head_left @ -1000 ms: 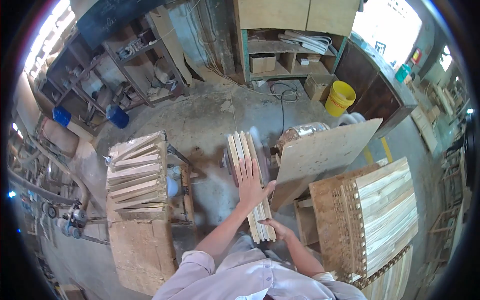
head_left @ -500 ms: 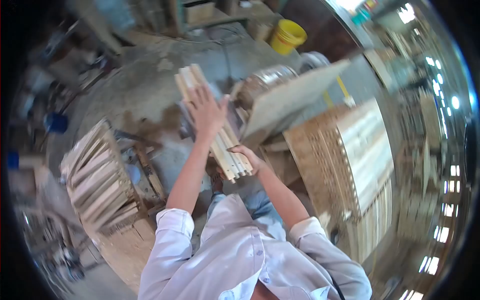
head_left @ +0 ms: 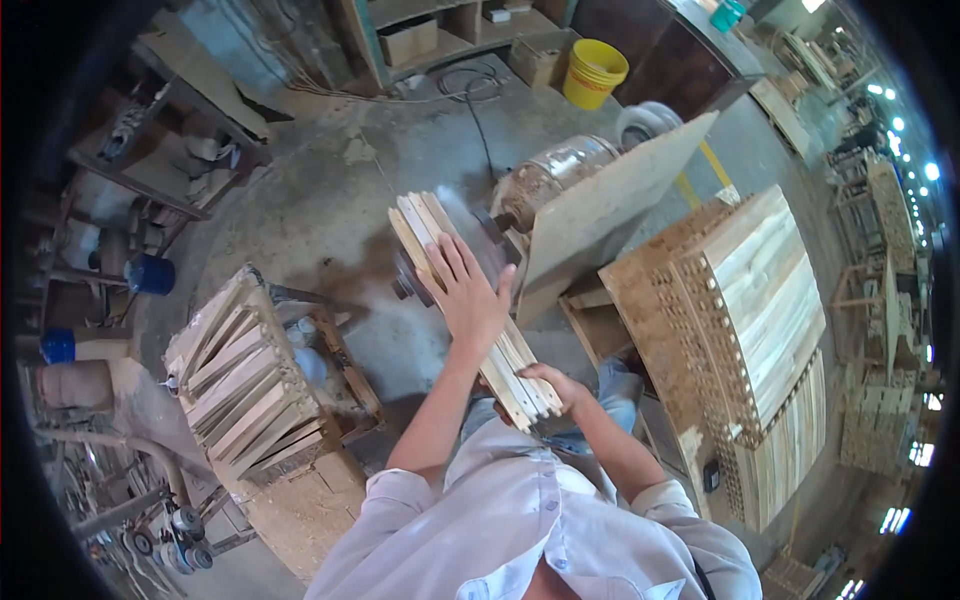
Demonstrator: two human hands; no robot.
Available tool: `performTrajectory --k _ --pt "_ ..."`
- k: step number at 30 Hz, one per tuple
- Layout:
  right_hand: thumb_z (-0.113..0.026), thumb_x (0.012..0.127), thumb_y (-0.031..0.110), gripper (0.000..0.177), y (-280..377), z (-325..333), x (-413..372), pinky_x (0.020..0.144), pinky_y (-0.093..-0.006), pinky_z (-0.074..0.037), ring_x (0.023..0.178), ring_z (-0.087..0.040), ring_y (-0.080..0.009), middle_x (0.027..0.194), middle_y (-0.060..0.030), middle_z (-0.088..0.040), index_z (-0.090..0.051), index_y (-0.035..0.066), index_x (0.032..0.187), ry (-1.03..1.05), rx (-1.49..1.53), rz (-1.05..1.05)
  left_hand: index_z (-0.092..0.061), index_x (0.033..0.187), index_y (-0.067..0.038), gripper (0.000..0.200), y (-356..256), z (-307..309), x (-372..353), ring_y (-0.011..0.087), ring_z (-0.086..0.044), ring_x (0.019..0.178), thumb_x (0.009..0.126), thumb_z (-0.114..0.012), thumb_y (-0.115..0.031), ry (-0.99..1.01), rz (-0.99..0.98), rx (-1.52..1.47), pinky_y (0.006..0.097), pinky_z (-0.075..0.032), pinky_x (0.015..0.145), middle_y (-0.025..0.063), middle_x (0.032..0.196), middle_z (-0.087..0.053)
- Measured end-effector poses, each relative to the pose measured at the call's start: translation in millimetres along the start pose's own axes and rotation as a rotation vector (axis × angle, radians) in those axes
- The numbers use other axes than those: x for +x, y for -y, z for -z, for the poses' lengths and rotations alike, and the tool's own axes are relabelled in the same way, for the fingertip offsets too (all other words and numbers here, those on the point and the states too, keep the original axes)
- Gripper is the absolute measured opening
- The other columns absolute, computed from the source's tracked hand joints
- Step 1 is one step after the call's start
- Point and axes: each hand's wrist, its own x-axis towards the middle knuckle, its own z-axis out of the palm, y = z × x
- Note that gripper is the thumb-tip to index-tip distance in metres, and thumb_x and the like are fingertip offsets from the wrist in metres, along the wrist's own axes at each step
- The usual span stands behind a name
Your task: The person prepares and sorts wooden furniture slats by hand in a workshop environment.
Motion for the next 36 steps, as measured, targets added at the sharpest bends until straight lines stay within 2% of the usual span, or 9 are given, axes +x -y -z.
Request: performTrajectory --k 7,9,11,14,17,21,26,30,36 --pt "-0.066 0.092 0.036 0.048 -9 3 -56 0.089 -0.0408 -0.059 0.098 -0.072 -0.0251 0.115 -0.0135 -0.072 -0.064 0.003 0.128 -0.54 -0.099 -0.087 -0.032 0.153 0.007 0.092 -31 5 -32 0.0459 -0.013 0.153 0.092 -0.06 -0.055 -0.021 0.021 -0.071 0.0634 -0.008 0.121 0.0263 0.163 -0.023" --pt "-0.06 0.098 0.031 0.041 -25 58 -68 0.089 -0.037 -0.058 0.1 -0.07 -0.0189 0.117 -0.0086 -0.071 -0.064 0.007 0.132 -0.395 -0.515 0.109 -0.04 0.149 0.006 0.087 -39 7 -48 0.0434 -0.017 0.152 0.082 -0.08 -0.03 -0.241 0.047 -0.338 0.0584 -0.012 0.123 0.0278 0.16 -0.03" --pt "-0.064 0.095 0.041 0.046 -18 52 -86 0.083 -0.0314 -0.057 0.093 -0.069 -0.0143 0.113 -0.0037 -0.072 -0.068 0.009 0.127 -0.535 -0.444 0.105 -0.033 0.153 0.005 0.082 -21 -22 -71 0.0394 -0.03 0.148 0.086 -0.076 -0.014 -0.358 0.231 -0.588 0.0465 -0.019 0.125 0.0265 0.16 -0.03" --pt "-0.075 0.082 0.051 0.064 -3 6 -114 0.078 -0.0317 -0.056 0.089 -0.069 -0.0152 0.106 -0.0031 -0.073 -0.068 0.002 0.123 -0.549 -0.637 0.077 -0.021 0.158 -0.001 0.076 -5 -16 -123 0.0292 -0.038 0.143 0.1 -0.063 -0.026 0.213 0.674 -1.665 0.0443 -0.029 0.12 0.0177 0.159 -0.033" --pt "-0.074 0.082 0.053 0.071 23 -40 -135 0.08 -0.0341 -0.054 0.091 -0.068 -0.0196 0.104 -0.0084 -0.072 -0.064 0.0 0.129 -0.547 -1.108 -0.022 -0.024 0.158 -0.004 0.071 -5 -25 -121 0.0274 -0.038 0.143 0.104 -0.055 -0.038 0.278 0.641 -1.974 0.0439 -0.029 0.119 0.0146 0.159 -0.034" --pt "-0.072 0.082 0.055 0.074 14 -106 -165 0.08 -0.0401 -0.055 0.09 -0.071 -0.0315 0.101 -0.0211 -0.073 -0.062 -0.002 0.128 -0.77 -1.505 0.102 -0.025 0.158 -0.007 0.077 -26 -17 -111 0.027 -0.035 0.144 0.102 -0.051 -0.053 0.317 0.517 -2.07 0.0433 -0.026 0.12 0.0131 0.159 -0.034" --pt "-0.061 0.08 0.078 0.097 16 -172 -237 0.084 -0.0467 -0.051 0.093 -0.069 -0.0378 0.095 -0.0213 -0.072 -0.052 0.003 0.141 -1.096 -1.656 0.043 -0.026 0.158 -0.006 0.085 -71 36 -31 0.0256 -0.038 0.143 0.099 -0.05 -0.063 0.184 0.408 -2.095 0.0425 -0.026 0.12 0.0108 0.158 -0.036" --pt "-0.059 0.078 0.083 0.104 10 -156 -297 0.097 -0.048 -0.039 0.092 -0.066 -0.0355 0.096 -0.0197 -0.069 -0.047 0.006 0.146 -1.35 -1.91 0.263 -0.034 0.153 -0.006 0.087 -168 73 28 0.0257 -0.048 0.135 0.096 -0.047 -0.071 0.211 0.342 -2.136 0.041 -0.033 0.116 0.0117 0.146 -0.05" --pt "-0.08 0.066 0.07 0.108 8 -166 -376 0.104 -0.0451 -0.034 0.109 -0.058 -0.0329 0.114 -0.0173 -0.062 -0.046 0.006 0.146 -1.992 -1.888 0.535 -0.035 0.151 -0.004 0.091 -275 65 75 0.0331 -0.056 0.128 0.094 -0.045 -0.075 0.763 0.34 -2.331 0.0435 -0.041 0.113 0.0233 0.142 -0.054"
